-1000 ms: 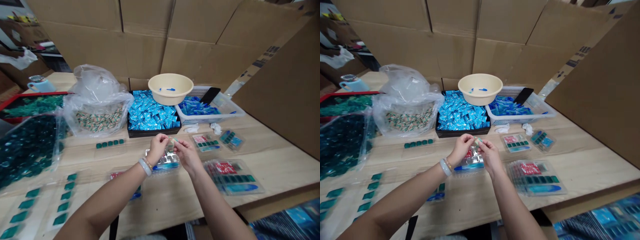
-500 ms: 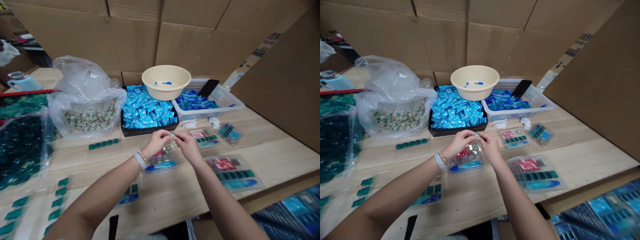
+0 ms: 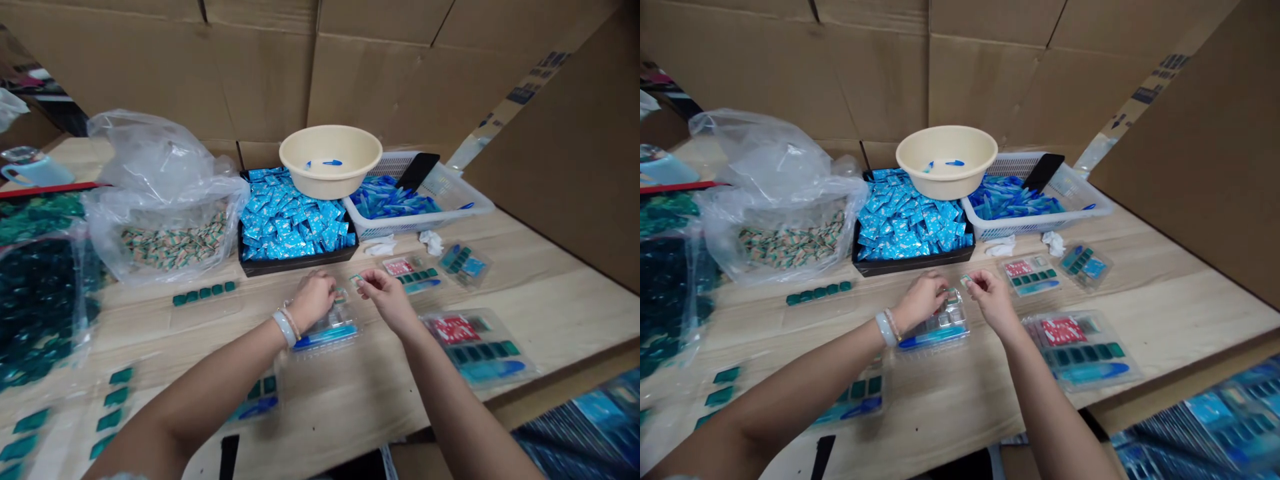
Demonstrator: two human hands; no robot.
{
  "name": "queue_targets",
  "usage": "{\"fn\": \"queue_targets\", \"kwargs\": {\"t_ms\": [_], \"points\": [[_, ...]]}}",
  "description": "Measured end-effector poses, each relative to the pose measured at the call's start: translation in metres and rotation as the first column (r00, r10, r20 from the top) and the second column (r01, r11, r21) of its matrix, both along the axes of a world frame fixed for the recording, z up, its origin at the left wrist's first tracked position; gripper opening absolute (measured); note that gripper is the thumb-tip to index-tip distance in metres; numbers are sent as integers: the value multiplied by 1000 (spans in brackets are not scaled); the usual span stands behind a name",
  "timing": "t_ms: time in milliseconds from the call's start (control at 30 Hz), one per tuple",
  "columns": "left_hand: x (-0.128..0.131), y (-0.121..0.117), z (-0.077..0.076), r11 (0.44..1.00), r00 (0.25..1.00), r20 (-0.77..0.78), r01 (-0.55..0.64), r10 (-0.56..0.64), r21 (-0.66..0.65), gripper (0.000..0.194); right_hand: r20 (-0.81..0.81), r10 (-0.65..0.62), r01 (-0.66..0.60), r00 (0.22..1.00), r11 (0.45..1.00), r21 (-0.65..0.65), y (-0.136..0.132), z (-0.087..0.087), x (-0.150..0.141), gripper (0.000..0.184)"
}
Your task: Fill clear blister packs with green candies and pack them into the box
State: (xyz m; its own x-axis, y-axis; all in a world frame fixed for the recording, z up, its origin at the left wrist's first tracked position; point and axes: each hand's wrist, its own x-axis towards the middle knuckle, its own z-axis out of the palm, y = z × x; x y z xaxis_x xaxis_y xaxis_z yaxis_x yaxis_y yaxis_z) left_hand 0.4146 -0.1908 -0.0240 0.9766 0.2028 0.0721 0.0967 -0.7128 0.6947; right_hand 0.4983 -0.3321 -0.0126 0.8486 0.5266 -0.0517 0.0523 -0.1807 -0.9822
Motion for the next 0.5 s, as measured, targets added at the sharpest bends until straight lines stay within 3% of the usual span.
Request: {"fn": "queue_targets", "kwargs": {"t_ms": [100, 233, 500], "points": [[-1, -3, -2, 991, 999, -19, 30, -27, 129, 8, -32, -22, 22, 999, 1000, 0, -4, -1, -1, 19], [-2, -7, 1, 977, 997, 17, 74, -79, 200, 10, -63, -70, 70, 996, 997, 10, -6, 3, -3, 23], [-12, -1, 6, 971, 972, 24, 234, -235, 51, 25, -52, 19, -20, 998, 1000, -20, -5, 6, 3, 18]]}}
